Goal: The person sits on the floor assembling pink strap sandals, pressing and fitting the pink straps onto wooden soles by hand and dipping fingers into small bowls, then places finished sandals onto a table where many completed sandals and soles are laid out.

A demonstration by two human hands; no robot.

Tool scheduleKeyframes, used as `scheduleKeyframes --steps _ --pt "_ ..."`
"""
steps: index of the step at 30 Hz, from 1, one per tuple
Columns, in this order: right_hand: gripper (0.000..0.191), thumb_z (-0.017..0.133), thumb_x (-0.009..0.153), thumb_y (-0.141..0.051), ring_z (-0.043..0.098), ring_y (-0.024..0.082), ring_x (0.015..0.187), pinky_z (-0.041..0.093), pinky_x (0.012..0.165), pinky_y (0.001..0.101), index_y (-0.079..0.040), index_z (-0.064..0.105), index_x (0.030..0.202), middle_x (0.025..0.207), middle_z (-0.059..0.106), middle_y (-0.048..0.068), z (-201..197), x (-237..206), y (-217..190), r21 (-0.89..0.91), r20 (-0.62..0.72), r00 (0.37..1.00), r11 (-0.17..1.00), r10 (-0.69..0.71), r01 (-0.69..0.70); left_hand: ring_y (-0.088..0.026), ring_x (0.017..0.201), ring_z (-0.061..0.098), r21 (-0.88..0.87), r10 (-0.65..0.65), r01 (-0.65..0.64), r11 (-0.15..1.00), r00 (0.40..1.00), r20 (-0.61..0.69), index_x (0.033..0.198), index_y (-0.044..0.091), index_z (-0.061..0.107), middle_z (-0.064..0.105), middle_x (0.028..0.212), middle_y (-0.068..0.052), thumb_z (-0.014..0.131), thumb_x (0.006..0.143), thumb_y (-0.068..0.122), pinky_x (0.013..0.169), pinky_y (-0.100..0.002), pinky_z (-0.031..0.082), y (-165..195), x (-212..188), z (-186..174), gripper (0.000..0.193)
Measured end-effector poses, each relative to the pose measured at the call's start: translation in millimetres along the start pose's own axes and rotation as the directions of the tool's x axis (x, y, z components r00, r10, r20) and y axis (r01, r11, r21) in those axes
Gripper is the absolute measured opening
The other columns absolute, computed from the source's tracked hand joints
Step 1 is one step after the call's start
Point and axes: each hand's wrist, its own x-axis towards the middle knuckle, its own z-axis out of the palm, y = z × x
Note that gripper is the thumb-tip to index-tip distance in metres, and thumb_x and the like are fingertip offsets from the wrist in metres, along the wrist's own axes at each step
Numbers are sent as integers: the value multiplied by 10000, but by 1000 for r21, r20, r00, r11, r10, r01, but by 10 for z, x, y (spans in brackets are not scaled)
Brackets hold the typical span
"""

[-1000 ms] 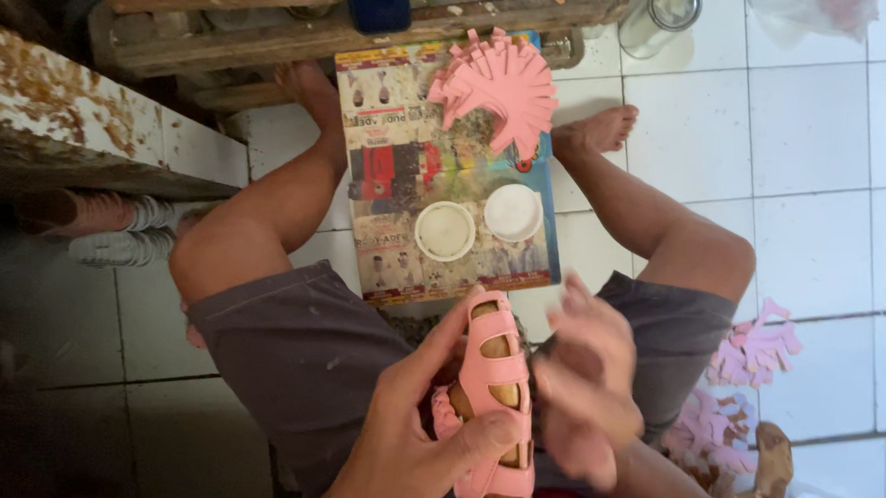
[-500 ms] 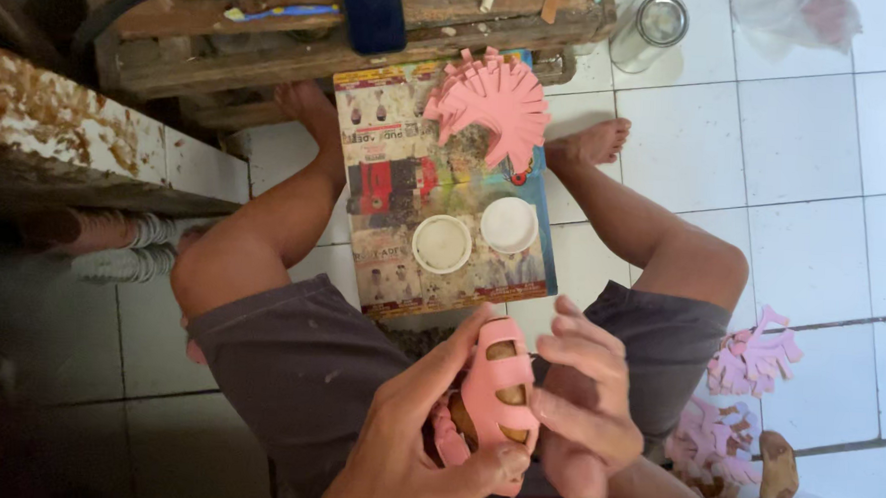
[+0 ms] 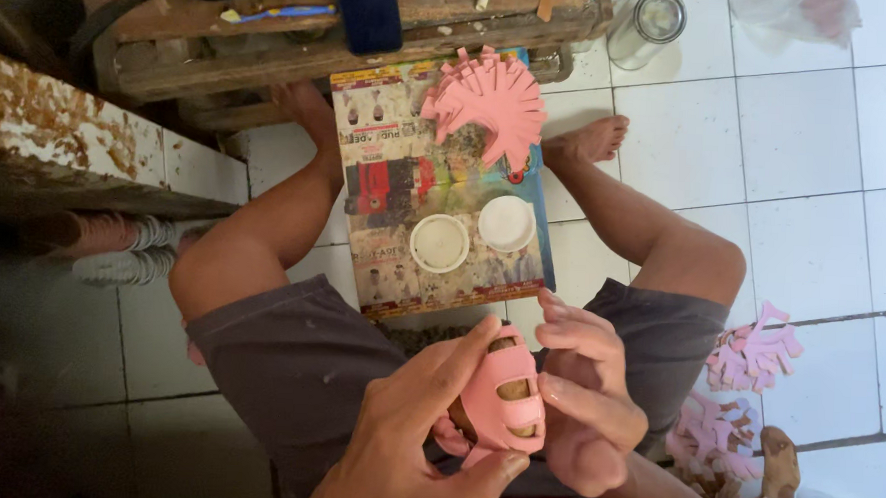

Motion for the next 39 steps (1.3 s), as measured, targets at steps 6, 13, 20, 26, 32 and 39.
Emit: scheduleKeyframes --steps 6,13,20,26,32,39 --pt "680 318 1092 -631 272 420 1595 162 1315 588 -128 598 1455 1611 355 276 83 71 -92 251 120 992 965 46 -76 -314 1201 777 183 243 -234 955 970 -29 1536 -11 503 707 1378 -205 834 859 210 987 -384 642 -58 -7 14 785" --pt "594 297 1137 -540 395 451 1517 209 1292 627 -133 594 1452 1556 425 316 63 31 -60 214 86 992 970 97 -114 -359 1204 748 317 430 -397 862 902 -40 1453 55 564 680 1334 -224 819 803 134 1029 -432 636 -147 36 31 703" --pt "651 253 1148 -562 527 355 1308 326 1240 626 -122 657 1405 1387 581 253 17 -105 -20 85 -16 1000 996 1 0 -415 1207 711 406 526 -479 778 850 -5 1380 89 589 660 1306 -241 820 760 92 1071 -520 598 -154 63 -16 661" --pt "730 232 1126 -622 474 393 1417 295 1288 640 -95 631 1434 1507 512 308 99 -71 -38 133 26 999 990 36 -39 -411 1180 719 491 586 -513 704 810 7 1312 129 615 678 1251 -229 807 818 89 1087 -582 584 -159 101 8 531" --pt "674 264 1098 -582 465 457 1427 295 1288 680 -81 624 1368 1442 518 330 67 -53 -131 162 82 986 974 144 -155 -378 1179 727 617 633 -507 602 774 18 1274 250 641 699 1223 -183 846 937 209 1052 -581 594 -193 85 -16 396" --pt "540 370 1184 -502 479 379 1405 316 1254 521 -72 673 1310 1476 521 253 74 192 63 229 75 935 906 347 -355 -331 1163 676 411 517 -462 786 856 -26 1235 177 574 661 1202 -90 822 851 194 1074 -532 529 -354 11 -196 458"
